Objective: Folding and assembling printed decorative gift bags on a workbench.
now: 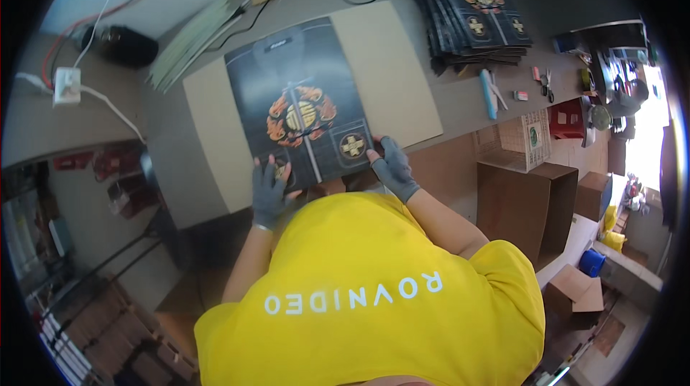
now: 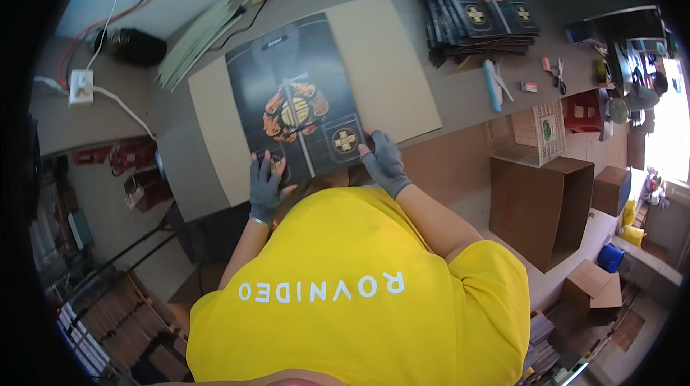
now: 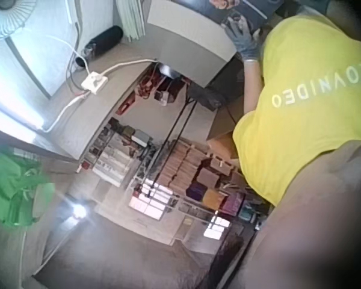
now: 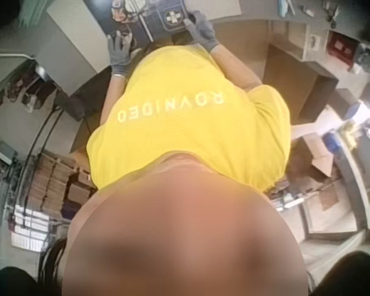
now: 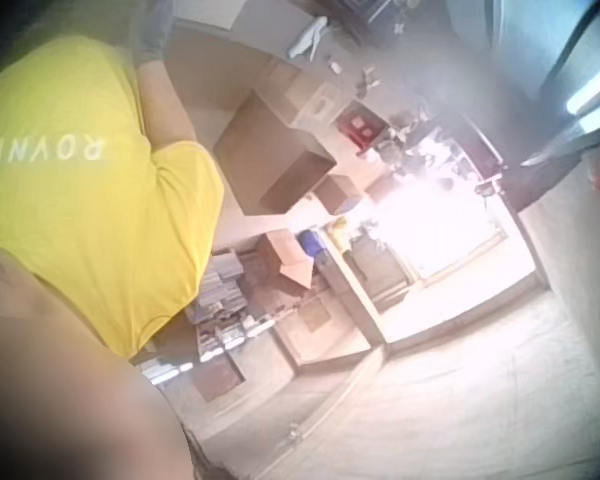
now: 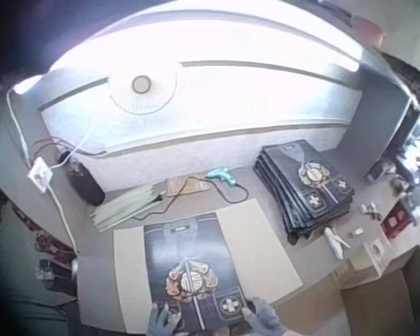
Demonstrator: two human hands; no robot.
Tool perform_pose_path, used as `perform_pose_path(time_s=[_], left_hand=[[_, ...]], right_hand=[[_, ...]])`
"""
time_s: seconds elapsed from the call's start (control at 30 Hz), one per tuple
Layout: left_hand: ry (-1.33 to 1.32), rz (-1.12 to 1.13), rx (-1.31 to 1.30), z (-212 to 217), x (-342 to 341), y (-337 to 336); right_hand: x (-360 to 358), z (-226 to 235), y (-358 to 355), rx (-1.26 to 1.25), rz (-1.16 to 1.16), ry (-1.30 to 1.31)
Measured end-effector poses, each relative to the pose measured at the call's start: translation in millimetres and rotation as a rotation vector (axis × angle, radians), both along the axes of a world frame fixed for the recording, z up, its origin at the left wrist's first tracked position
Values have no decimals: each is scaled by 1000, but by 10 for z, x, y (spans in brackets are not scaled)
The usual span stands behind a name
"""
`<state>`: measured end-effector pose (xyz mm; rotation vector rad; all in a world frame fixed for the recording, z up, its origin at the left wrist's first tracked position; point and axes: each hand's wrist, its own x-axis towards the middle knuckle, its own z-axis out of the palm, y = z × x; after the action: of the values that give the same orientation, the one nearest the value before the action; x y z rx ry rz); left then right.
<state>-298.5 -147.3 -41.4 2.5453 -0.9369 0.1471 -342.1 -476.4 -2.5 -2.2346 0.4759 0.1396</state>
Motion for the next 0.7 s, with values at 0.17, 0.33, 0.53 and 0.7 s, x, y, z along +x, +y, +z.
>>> perform_pose_path(time_s=[0.17, 0.33, 0.53, 0.7], left_hand=[[165, 14, -86, 469, 77, -513], [232, -13, -198, 654, 275, -1321], [80, 334, 83, 354, 514, -1017], [381, 900, 405, 297, 697, -55]], right_hand=[[314, 763, -413, 824, -172, 368], [589, 1262, -2007, 376, -175, -229], [1028, 1247, -3948, 427, -445, -223], [1408, 819, -4595, 102, -505, -133]])
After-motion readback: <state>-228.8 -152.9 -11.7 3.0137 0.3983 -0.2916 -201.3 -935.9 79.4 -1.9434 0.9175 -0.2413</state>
